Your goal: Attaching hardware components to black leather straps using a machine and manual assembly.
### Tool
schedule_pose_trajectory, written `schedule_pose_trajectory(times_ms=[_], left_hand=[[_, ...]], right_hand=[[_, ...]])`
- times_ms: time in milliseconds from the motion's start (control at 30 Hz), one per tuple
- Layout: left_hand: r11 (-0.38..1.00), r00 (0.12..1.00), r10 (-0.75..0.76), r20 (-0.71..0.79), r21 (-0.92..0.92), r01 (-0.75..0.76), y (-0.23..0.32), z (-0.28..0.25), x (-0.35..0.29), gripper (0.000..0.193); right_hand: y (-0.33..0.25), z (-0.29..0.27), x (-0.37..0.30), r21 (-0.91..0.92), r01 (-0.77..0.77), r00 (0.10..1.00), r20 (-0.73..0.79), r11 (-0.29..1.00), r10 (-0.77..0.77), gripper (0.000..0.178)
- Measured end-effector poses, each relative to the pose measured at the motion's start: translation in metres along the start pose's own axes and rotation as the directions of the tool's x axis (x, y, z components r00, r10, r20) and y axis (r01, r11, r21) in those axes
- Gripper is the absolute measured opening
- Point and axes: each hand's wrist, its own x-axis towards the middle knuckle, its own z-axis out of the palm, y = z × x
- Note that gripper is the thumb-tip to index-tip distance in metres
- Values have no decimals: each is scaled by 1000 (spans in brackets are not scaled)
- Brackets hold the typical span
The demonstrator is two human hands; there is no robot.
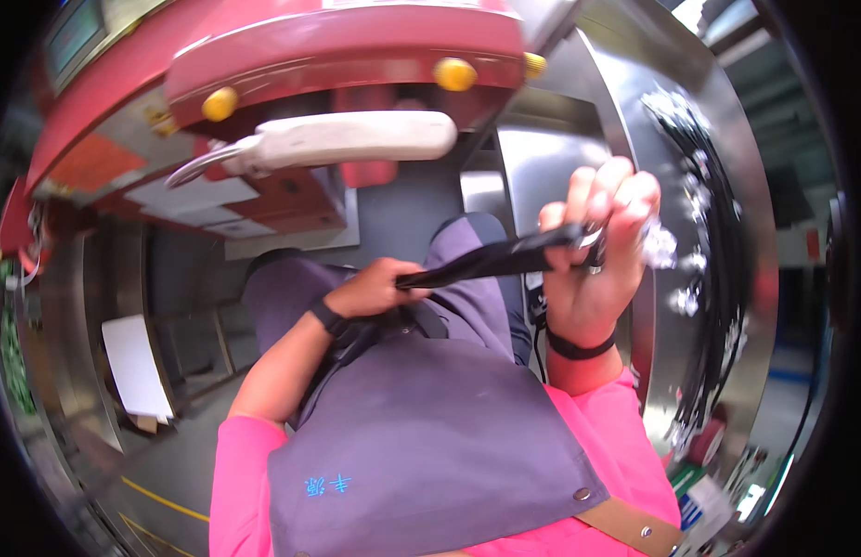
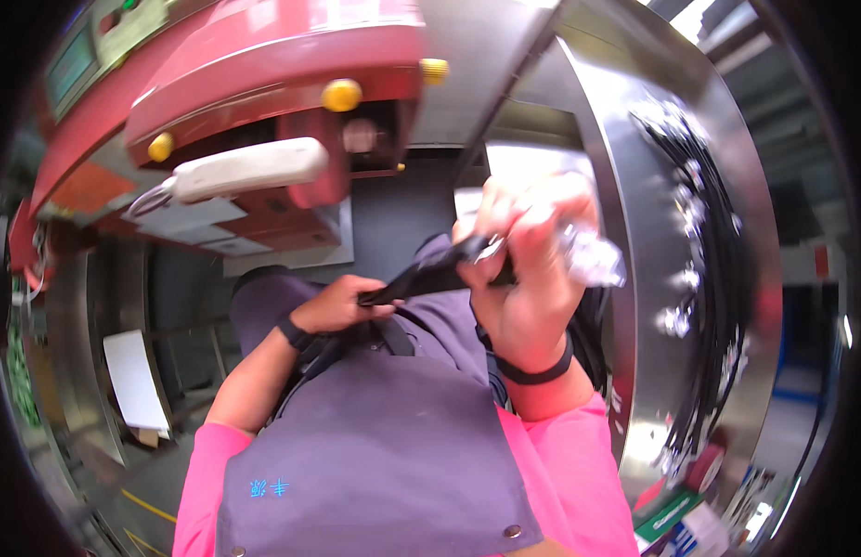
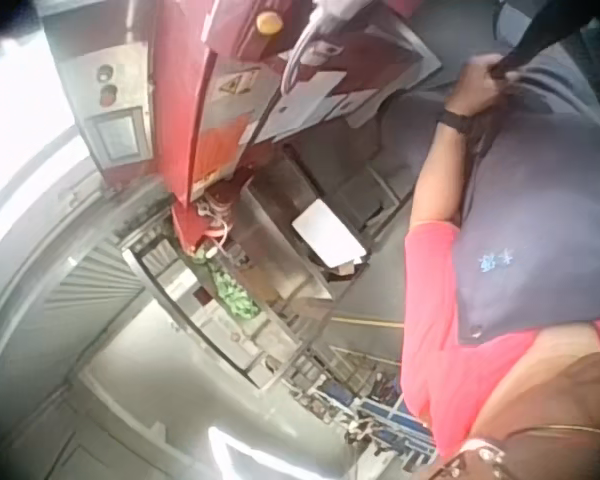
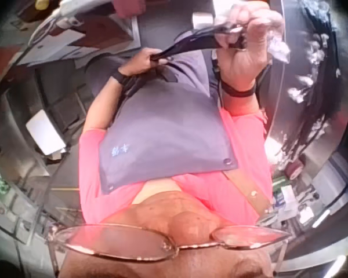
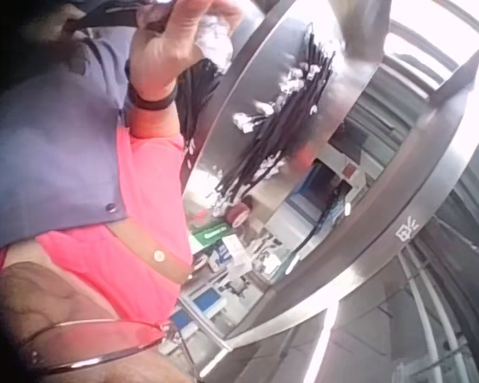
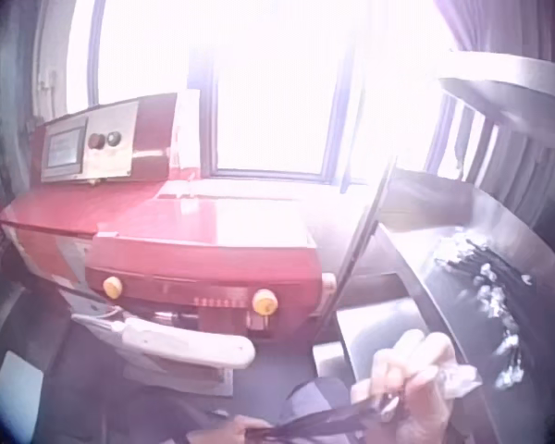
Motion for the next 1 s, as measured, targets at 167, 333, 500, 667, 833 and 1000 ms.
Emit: schedule_pose_trajectory(times_ms=[167,333,500,667,833,1000], left_hand=[[942,978,-179,-103,270,201,-11,-41,-53,22],[879,920,-378,-101,273,391,13,-75,-125,17],[806,765,-575,290,41,590,69,-62,-146,29],[625,888,-386,251,-637,451,69,-43,-134,25],[304,937,-330,-111,-953,-5,44,-12,-76,23],[219,944,-81,-321,-929,-297,19,6,-29,23]], right_hand=[[-23,-71,2,45,-36,909,-413,998,51,22],[30,-139,-14,274,-193,718,-616,942,326,18],[127,-221,-34,412,-472,465,-634,779,618,20],[188,-232,-75,-76,-926,280,-794,369,540,55],[178,-145,-93,-227,-849,529,-398,478,750,42],[131,-58,-84,-417,-650,638,155,635,754,34]])
